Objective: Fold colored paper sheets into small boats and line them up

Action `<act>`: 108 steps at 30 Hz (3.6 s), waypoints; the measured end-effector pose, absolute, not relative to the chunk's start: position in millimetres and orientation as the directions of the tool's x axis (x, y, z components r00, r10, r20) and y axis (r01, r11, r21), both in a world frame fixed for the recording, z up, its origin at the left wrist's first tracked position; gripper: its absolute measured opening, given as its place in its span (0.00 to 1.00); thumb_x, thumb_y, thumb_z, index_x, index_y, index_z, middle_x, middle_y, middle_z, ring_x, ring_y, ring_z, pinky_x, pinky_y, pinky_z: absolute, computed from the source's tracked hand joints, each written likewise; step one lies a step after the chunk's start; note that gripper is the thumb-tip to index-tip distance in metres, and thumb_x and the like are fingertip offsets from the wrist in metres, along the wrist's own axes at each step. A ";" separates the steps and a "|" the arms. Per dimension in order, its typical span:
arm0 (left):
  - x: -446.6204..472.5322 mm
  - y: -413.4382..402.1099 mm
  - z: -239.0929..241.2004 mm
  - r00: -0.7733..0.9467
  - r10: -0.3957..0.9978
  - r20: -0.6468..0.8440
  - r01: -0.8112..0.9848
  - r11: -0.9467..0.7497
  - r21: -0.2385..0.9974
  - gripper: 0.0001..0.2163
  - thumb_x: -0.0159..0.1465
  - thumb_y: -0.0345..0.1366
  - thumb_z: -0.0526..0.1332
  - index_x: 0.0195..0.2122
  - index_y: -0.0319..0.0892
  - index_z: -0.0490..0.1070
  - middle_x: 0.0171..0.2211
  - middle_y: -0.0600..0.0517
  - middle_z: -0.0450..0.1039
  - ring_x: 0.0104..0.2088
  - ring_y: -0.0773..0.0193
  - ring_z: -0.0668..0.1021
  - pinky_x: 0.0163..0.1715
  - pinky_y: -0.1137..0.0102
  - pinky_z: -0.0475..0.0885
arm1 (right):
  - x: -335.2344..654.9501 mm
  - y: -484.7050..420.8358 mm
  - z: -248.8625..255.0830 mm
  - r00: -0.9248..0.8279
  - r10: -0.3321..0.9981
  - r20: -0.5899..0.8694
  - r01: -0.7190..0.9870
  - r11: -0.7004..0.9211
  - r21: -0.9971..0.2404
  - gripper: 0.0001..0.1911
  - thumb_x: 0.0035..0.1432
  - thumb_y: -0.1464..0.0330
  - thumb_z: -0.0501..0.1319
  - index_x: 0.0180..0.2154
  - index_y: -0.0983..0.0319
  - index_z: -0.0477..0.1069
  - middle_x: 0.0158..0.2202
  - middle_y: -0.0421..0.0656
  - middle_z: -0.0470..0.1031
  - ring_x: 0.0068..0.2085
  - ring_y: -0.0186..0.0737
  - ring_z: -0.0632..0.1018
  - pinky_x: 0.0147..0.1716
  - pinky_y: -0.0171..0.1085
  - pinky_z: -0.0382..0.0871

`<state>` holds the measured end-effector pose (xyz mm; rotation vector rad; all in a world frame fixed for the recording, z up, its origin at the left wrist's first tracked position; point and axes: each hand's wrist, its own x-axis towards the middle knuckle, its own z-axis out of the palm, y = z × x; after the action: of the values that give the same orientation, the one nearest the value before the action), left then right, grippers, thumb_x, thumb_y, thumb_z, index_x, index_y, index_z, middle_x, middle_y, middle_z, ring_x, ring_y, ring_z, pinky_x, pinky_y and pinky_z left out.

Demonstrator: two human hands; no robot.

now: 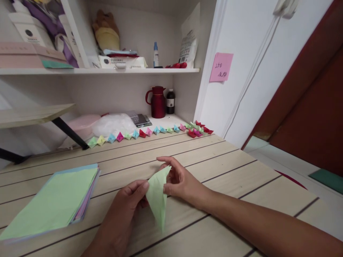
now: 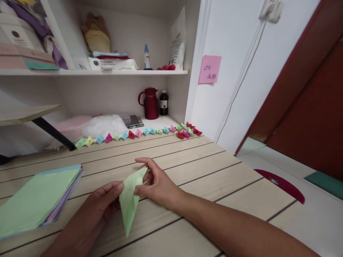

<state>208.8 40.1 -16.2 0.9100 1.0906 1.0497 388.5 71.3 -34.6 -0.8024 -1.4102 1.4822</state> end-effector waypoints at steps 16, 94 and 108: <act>209.0 41.7 -25.4 0.224 0.949 -0.221 -0.131 0.254 0.958 0.13 0.59 0.44 0.64 0.39 0.41 0.78 0.32 0.51 0.75 0.34 0.65 0.71 0.38 0.70 0.67 | 381.4 65.5 -33.1 -0.483 0.870 0.102 -0.196 0.006 -0.981 0.24 0.45 0.78 0.66 0.45 0.59 0.65 0.29 0.35 0.68 0.30 0.31 0.69 0.31 0.31 0.63; 196.2 36.8 -12.9 0.490 0.870 -0.051 0.848 -0.462 0.259 0.10 0.59 0.30 0.58 0.39 0.45 0.75 0.44 0.48 0.73 0.45 0.54 0.72 0.44 0.60 0.65 | 421.6 77.7 -25.0 -0.762 0.607 0.227 0.445 0.744 -0.498 0.18 0.49 0.81 0.62 0.40 0.56 0.75 0.44 0.41 0.73 0.45 0.39 0.72 0.49 0.41 0.62; 195.4 33.6 -15.4 0.519 0.848 -0.111 0.852 -0.503 0.143 0.15 0.62 0.32 0.55 0.48 0.50 0.74 0.48 0.48 0.73 0.46 0.51 0.73 0.44 0.56 0.66 | 420.1 78.9 -26.1 -0.748 0.633 0.199 0.473 0.720 -0.508 0.07 0.58 0.63 0.64 0.34 0.59 0.74 0.43 0.42 0.75 0.43 0.40 0.73 0.46 0.41 0.62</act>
<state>195.4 33.6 -15.4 2.5773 1.4580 -0.0387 420.1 78.9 -26.1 -0.8581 -2.5655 0.6154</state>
